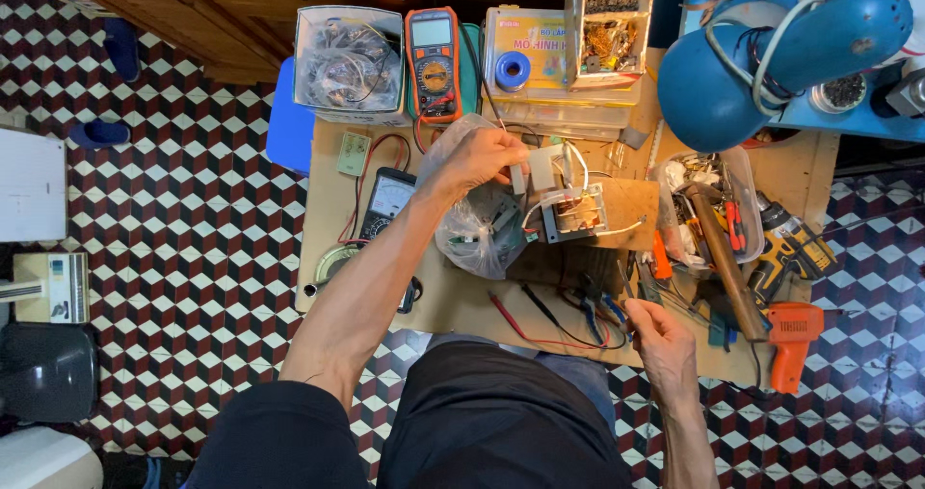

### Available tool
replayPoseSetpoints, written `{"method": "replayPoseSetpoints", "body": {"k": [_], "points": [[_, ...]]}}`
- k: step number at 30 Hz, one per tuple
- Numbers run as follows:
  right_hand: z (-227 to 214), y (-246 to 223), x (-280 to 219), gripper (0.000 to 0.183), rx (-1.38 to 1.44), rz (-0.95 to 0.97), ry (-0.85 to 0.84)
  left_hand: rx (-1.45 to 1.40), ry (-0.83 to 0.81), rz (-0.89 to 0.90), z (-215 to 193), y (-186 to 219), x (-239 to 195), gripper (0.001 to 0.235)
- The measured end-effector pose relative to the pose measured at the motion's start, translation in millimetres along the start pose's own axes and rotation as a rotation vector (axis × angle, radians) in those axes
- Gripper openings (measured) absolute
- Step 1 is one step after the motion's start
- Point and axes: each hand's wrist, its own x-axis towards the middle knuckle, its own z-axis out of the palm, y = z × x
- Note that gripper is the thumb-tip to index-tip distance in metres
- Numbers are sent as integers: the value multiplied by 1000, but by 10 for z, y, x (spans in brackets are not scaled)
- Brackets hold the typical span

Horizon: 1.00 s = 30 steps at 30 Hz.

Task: The person uses a knife to scrape and clean the copper windings and contacts of a small electrical component, likely a motor or transformer, on a cluttered workbench. They repeatedly scrape different areas of the component and place it into a plastic bag at the end.

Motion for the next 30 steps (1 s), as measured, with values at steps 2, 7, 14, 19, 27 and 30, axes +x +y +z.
{"method": "replayPoseSetpoints", "body": {"k": [2,7,14,19,27,30], "points": [[21,-18,-42,33,24,-4,-7,-38,23,11,-81,-31,-229,24],[85,-81,-81,34,16,43,7,-126,176,-30,-112,-299,-801,28],[176,-74,-76,34,2,30,-4,-159,614,-65,-142,-536,-1066,37],[254,-5,-92,35,60,-53,-76,-302,700,22,37,-624,-1049,40],[337,-35,-1,49,285,21,-114,814,698,385,425,-184,-1332,65],[398,-55,77,47,413,17,-148,762,324,533,715,2,-1352,78]]}}
